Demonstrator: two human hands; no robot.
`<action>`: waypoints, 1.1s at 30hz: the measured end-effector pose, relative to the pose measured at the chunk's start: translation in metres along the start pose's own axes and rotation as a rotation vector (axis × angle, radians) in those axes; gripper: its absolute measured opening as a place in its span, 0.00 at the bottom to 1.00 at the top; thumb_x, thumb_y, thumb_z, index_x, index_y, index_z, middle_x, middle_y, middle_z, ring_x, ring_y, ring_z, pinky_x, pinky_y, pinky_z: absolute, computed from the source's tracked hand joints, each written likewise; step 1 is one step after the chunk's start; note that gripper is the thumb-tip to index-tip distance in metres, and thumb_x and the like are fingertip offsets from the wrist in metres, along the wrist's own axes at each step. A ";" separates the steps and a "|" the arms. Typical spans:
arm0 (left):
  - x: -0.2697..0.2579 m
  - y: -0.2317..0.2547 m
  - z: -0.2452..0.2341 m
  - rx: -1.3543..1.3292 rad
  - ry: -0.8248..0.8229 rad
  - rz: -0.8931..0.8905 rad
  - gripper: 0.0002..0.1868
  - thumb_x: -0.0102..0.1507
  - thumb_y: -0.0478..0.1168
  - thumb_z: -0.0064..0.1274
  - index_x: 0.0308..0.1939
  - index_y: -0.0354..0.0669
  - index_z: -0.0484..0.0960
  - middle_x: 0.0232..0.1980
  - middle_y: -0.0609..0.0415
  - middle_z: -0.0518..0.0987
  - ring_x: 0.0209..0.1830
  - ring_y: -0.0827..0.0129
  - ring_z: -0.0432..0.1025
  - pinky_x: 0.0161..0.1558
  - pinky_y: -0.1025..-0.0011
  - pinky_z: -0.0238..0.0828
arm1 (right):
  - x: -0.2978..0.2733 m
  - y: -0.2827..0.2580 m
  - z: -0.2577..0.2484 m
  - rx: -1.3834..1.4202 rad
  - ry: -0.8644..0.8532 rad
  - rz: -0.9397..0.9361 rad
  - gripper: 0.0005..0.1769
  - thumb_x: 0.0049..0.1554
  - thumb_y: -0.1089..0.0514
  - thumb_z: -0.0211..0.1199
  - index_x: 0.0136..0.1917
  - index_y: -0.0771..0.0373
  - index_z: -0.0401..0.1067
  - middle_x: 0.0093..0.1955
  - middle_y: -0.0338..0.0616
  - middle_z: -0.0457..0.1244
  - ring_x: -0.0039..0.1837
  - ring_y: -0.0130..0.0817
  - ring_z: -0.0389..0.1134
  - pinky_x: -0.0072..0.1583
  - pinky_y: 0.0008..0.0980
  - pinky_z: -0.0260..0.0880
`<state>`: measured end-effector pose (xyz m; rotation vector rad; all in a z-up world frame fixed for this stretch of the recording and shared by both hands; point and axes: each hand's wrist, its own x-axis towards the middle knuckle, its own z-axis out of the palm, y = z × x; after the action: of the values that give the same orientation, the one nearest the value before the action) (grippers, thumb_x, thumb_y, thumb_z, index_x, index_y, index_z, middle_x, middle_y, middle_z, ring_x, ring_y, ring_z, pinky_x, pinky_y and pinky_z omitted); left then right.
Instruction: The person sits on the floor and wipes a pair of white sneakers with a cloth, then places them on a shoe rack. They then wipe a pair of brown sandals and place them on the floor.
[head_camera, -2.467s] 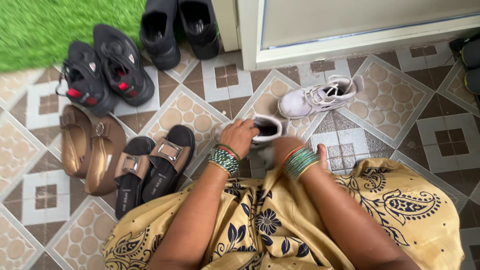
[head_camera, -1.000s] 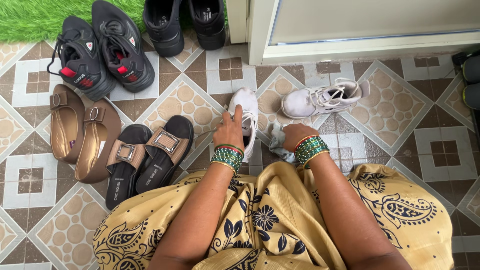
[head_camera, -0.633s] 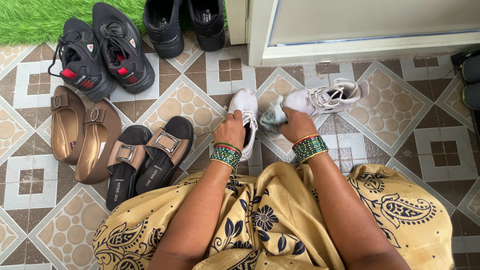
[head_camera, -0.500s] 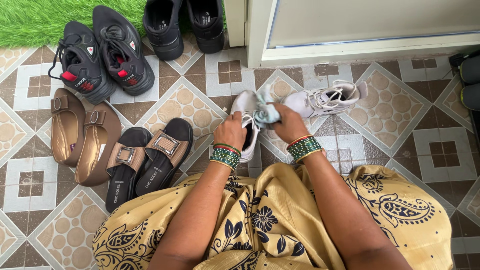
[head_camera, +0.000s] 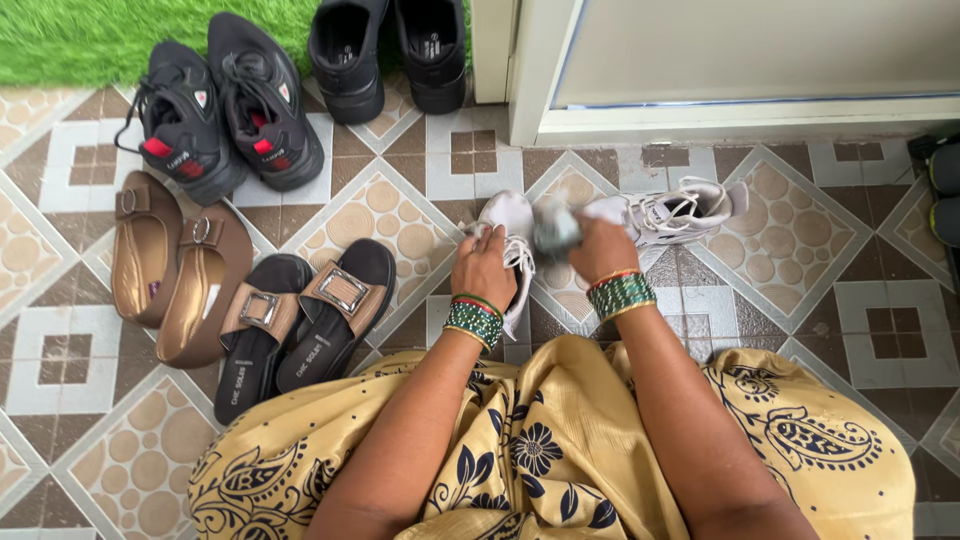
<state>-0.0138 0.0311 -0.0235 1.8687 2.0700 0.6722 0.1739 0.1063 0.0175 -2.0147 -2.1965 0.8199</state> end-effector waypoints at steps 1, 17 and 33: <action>-0.001 -0.002 0.004 0.019 0.039 0.039 0.31 0.54 0.32 0.56 0.64 0.35 0.75 0.66 0.37 0.74 0.66 0.45 0.69 0.69 0.58 0.63 | 0.004 -0.002 0.002 0.114 0.102 -0.214 0.35 0.50 0.61 0.65 0.71 0.52 0.68 0.64 0.58 0.66 0.66 0.55 0.67 0.69 0.47 0.66; 0.003 0.004 0.005 -0.031 -0.119 -0.076 0.32 0.55 0.31 0.56 0.65 0.32 0.71 0.69 0.32 0.70 0.70 0.40 0.64 0.67 0.56 0.64 | 0.073 -0.008 0.057 0.083 0.290 -0.792 0.30 0.49 0.64 0.66 0.66 0.55 0.72 0.77 0.49 0.58 0.81 0.50 0.53 0.78 0.50 0.56; 0.005 0.003 0.006 -0.014 -0.143 -0.056 0.29 0.55 0.32 0.57 0.61 0.32 0.74 0.67 0.32 0.72 0.68 0.42 0.67 0.67 0.58 0.65 | 0.063 -0.028 0.055 0.005 0.297 -0.883 0.28 0.45 0.65 0.66 0.57 0.44 0.81 0.67 0.44 0.69 0.64 0.50 0.64 0.66 0.41 0.64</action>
<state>-0.0088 0.0368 -0.0266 1.7887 2.0140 0.5220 0.1177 0.1464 -0.0375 -0.8702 -2.4863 0.3681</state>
